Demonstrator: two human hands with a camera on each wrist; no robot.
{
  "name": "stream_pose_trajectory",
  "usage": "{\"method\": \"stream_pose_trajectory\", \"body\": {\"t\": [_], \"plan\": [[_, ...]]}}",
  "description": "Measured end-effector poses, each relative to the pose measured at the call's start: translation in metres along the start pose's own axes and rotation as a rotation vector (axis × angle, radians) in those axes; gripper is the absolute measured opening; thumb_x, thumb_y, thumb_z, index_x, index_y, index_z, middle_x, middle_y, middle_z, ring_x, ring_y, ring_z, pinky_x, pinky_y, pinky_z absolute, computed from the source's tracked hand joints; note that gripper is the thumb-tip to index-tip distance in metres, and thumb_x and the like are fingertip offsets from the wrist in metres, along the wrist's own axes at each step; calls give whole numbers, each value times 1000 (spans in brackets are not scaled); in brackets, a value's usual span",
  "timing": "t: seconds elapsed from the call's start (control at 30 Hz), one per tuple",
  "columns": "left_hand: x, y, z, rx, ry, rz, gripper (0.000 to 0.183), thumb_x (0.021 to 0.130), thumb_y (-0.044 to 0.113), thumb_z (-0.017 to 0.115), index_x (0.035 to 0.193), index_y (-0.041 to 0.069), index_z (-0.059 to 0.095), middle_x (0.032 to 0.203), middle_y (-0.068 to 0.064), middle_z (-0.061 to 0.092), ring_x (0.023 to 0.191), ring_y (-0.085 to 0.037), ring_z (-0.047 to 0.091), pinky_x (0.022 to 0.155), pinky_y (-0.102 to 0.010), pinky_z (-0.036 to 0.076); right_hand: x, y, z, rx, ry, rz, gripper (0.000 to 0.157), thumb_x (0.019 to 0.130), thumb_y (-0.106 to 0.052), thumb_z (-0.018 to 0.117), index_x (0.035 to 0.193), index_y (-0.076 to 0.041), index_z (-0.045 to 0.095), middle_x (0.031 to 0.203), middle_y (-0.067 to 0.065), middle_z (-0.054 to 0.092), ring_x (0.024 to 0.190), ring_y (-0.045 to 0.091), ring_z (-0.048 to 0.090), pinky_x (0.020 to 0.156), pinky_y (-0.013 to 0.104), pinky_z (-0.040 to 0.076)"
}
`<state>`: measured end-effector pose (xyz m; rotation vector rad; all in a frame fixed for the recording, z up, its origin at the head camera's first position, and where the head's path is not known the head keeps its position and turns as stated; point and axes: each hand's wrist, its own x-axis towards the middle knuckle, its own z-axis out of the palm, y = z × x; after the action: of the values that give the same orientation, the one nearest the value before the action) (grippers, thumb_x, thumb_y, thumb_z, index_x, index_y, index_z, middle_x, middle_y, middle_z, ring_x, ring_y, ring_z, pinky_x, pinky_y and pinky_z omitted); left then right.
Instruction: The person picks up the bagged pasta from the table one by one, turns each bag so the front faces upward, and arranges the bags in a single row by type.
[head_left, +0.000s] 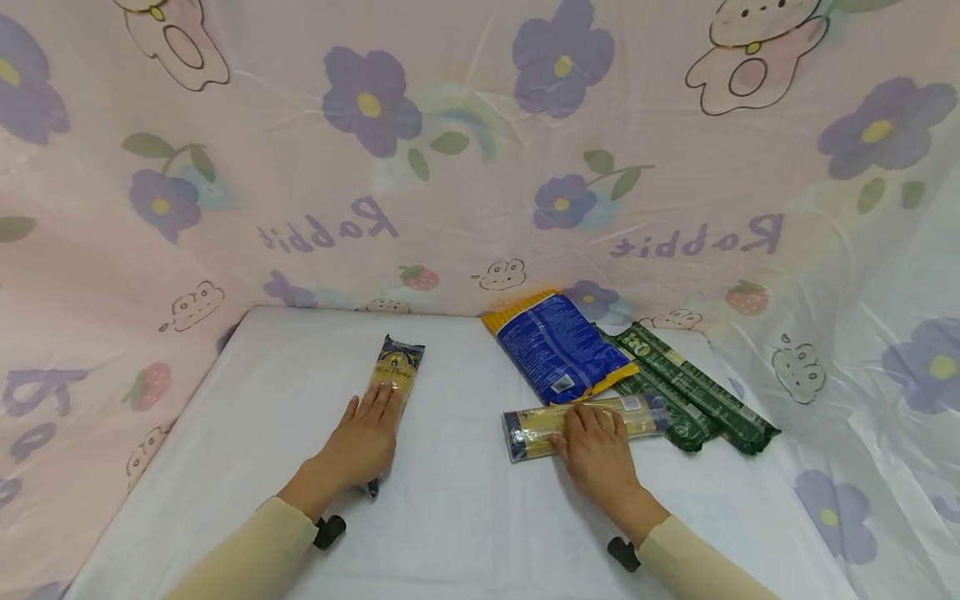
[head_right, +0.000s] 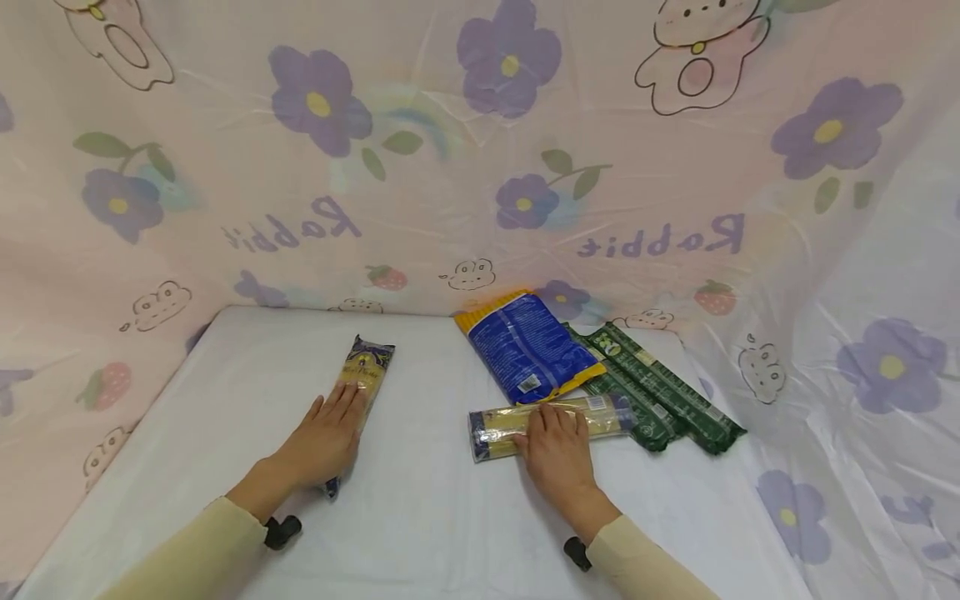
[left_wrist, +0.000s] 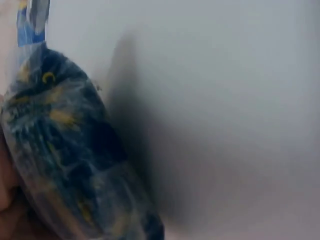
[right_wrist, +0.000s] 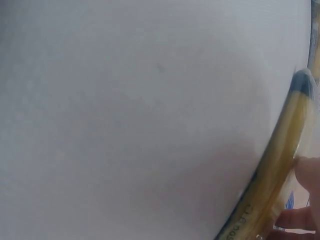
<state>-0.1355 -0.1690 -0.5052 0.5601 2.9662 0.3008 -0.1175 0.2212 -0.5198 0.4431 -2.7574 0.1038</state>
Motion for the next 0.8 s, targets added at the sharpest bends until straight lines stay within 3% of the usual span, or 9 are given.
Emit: {"method": "stream_pose_trajectory", "body": {"t": [0.33, 0.53, 0.8], "plan": [[-30, -67, -15, -28, 37, -98, 65, 106, 17, 48, 160, -12, 27, 169, -35, 21, 157, -54, 17, 121, -74, 20, -1, -2, 6, -1, 21, -5, 41, 99, -34, 74, 119, 1, 66, 126, 20, 67, 120, 43, 63, 106, 69, 43], [-46, -108, -19, -41, 21, -147, 70, 105, 18, 50, 160, -15, 21, 167, -39, 17, 155, -58, 14, 118, -79, 16, -1, -3, 8, 2, 44, -22, 41, 98, -32, 75, 119, 2, 65, 127, 22, 67, 120, 44, 63, 105, 69, 44], [-57, -140, -23, -47, 42, -190, 71, 103, 15, 49, 158, -18, 19, 163, -44, 19, 153, -63, 13, 114, -82, 18, 0, -4, 8, -22, 39, -18, 42, 99, -33, 75, 120, 2, 65, 127, 21, 67, 120, 43, 63, 106, 68, 44]]}}
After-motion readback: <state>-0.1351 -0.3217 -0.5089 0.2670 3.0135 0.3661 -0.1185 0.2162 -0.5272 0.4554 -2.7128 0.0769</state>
